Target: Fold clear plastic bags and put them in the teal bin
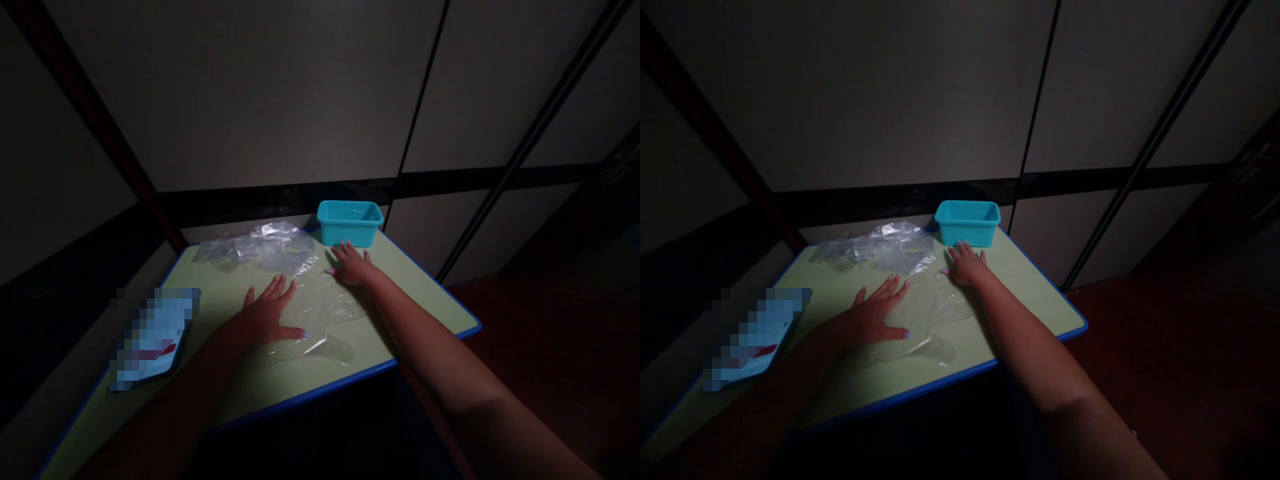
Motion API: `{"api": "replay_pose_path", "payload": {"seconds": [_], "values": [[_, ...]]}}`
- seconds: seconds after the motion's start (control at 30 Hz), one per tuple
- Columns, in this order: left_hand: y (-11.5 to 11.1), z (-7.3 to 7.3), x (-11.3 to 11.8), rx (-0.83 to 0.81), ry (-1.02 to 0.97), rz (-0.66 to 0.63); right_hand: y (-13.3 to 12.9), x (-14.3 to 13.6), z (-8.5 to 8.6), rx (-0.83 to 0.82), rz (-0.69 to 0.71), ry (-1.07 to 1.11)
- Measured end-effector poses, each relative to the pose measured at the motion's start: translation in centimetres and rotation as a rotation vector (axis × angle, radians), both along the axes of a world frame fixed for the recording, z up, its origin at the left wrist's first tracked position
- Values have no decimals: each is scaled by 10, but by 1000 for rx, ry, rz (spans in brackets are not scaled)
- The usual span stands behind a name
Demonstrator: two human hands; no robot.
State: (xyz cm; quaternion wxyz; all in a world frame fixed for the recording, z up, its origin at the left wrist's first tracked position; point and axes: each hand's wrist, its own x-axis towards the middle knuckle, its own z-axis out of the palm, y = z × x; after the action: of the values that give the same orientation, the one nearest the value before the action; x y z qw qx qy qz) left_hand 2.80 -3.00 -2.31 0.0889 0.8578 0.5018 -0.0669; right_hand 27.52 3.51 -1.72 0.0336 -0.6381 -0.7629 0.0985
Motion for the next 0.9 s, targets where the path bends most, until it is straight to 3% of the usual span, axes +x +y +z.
{"api": "replay_pose_path", "payload": {"seconds": [0.3, 0.63, 0.7, 0.9], "values": [[-1, 7, 1, -53, 4, 39, -3, 25, 17, -186, 33, -79], [2, 1, -3, -41, 2, 45, -1, 51, 22, -127, -117, -65], [4, -1, -4, -42, 1, 57, -3, 46, 24, -125, -63, -25], [6, -2, -5, -21, 2, 93, -17, 10, 24, -267, 320, 86]]}}
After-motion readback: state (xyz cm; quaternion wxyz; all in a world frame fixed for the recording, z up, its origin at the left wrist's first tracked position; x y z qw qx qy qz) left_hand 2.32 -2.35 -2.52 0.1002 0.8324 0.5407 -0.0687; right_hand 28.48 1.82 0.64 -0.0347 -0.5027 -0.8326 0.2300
